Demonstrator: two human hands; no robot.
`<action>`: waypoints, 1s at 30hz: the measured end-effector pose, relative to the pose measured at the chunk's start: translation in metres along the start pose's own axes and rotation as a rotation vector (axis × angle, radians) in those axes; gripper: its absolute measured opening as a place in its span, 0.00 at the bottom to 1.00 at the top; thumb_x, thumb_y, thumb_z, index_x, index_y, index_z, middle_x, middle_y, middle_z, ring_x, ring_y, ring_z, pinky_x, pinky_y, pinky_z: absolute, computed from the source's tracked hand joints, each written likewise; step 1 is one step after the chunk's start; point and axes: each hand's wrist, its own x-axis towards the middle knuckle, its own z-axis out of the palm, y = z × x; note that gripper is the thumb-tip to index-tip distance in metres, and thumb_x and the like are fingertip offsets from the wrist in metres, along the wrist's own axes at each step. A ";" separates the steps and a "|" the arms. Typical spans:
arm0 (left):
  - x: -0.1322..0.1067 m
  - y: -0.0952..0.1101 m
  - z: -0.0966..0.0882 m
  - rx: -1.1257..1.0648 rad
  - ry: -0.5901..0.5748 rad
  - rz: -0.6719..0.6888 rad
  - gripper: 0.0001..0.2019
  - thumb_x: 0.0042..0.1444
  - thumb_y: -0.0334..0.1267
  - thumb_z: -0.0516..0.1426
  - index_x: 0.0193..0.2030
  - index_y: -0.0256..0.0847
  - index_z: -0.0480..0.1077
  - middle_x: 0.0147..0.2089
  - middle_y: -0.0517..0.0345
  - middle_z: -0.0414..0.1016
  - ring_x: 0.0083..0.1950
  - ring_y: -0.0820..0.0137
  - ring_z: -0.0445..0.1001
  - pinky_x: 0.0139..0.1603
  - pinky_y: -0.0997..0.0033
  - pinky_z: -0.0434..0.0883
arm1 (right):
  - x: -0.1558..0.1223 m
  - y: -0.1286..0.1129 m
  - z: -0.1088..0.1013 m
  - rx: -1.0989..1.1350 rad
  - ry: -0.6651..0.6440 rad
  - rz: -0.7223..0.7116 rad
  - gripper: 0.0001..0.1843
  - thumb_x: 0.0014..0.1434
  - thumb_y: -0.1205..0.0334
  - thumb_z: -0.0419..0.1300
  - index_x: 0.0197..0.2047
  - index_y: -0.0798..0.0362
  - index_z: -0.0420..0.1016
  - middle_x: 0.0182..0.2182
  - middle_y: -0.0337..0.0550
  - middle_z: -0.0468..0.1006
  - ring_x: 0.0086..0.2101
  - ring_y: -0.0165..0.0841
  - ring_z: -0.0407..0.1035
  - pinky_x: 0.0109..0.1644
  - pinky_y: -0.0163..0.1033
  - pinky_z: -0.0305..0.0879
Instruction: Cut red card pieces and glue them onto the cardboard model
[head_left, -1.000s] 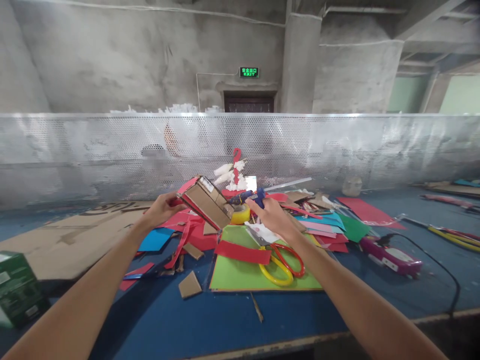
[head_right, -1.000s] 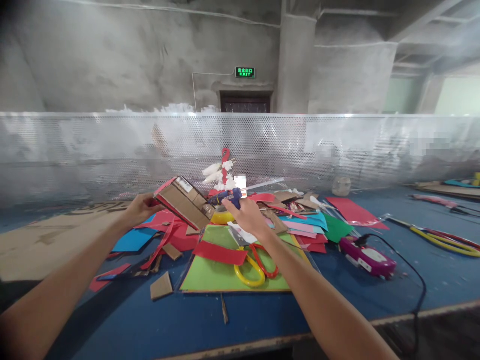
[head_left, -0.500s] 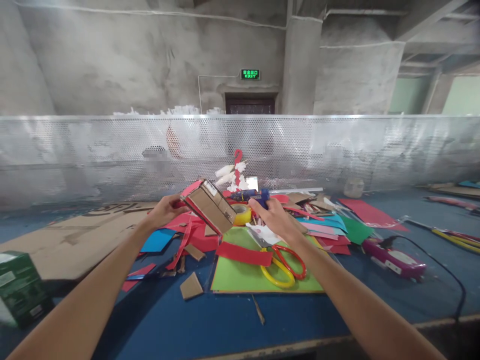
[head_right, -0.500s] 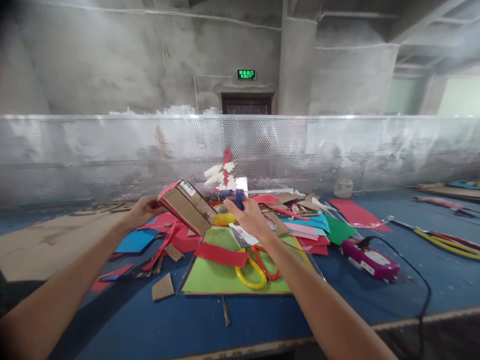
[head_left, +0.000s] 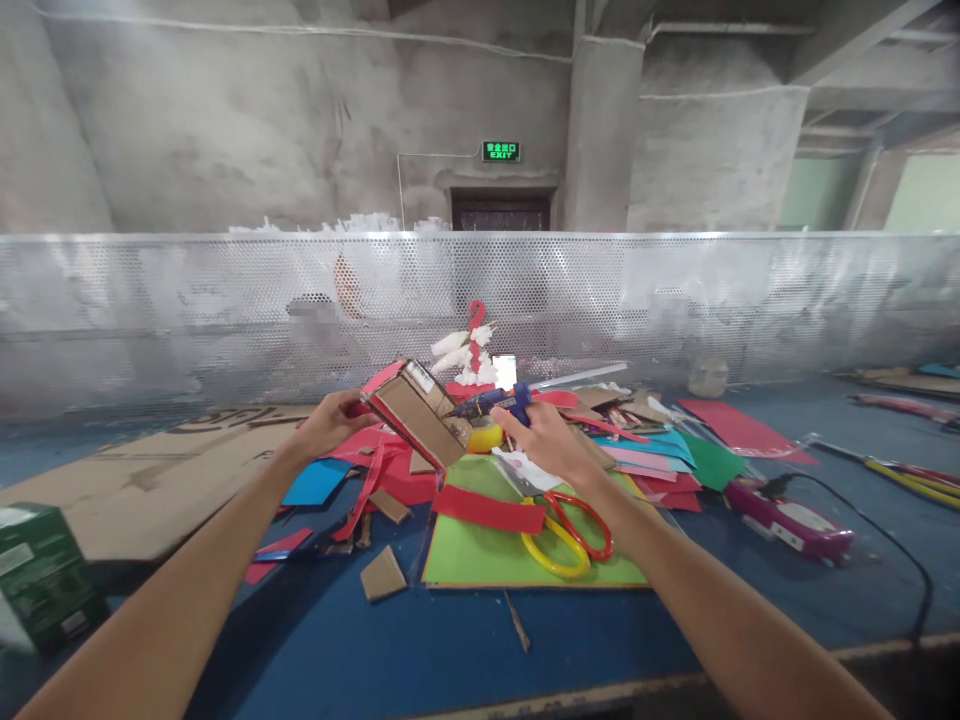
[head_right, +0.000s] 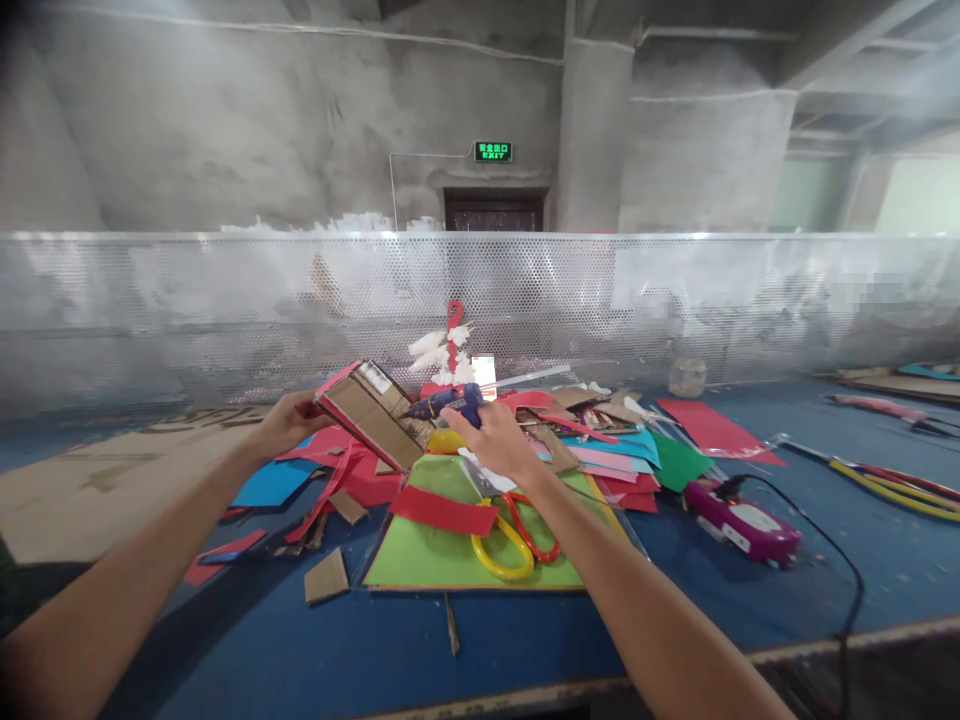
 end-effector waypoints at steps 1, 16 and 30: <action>0.000 0.000 0.000 0.003 0.001 -0.003 0.19 0.51 0.52 0.68 0.40 0.37 0.80 0.40 0.49 0.84 0.43 0.58 0.81 0.46 0.64 0.78 | 0.000 0.001 -0.001 0.002 0.000 0.006 0.27 0.66 0.41 0.53 0.22 0.49 0.56 0.17 0.34 0.61 0.22 0.29 0.56 0.30 0.37 0.52; 0.000 0.004 0.004 0.082 -0.041 0.029 0.14 0.55 0.46 0.67 0.38 0.36 0.78 0.36 0.52 0.82 0.39 0.64 0.79 0.41 0.69 0.77 | 0.001 -0.003 0.000 -0.027 0.074 0.037 0.28 0.65 0.40 0.53 0.21 0.50 0.56 0.17 0.34 0.61 0.22 0.29 0.58 0.30 0.36 0.52; 0.001 0.015 0.010 0.081 -0.043 0.039 0.13 0.56 0.45 0.65 0.40 0.36 0.78 0.37 0.53 0.83 0.37 0.66 0.78 0.40 0.70 0.76 | -0.002 -0.001 0.000 0.166 -0.004 0.046 0.26 0.64 0.38 0.55 0.26 0.52 0.67 0.18 0.35 0.63 0.22 0.30 0.61 0.26 0.35 0.56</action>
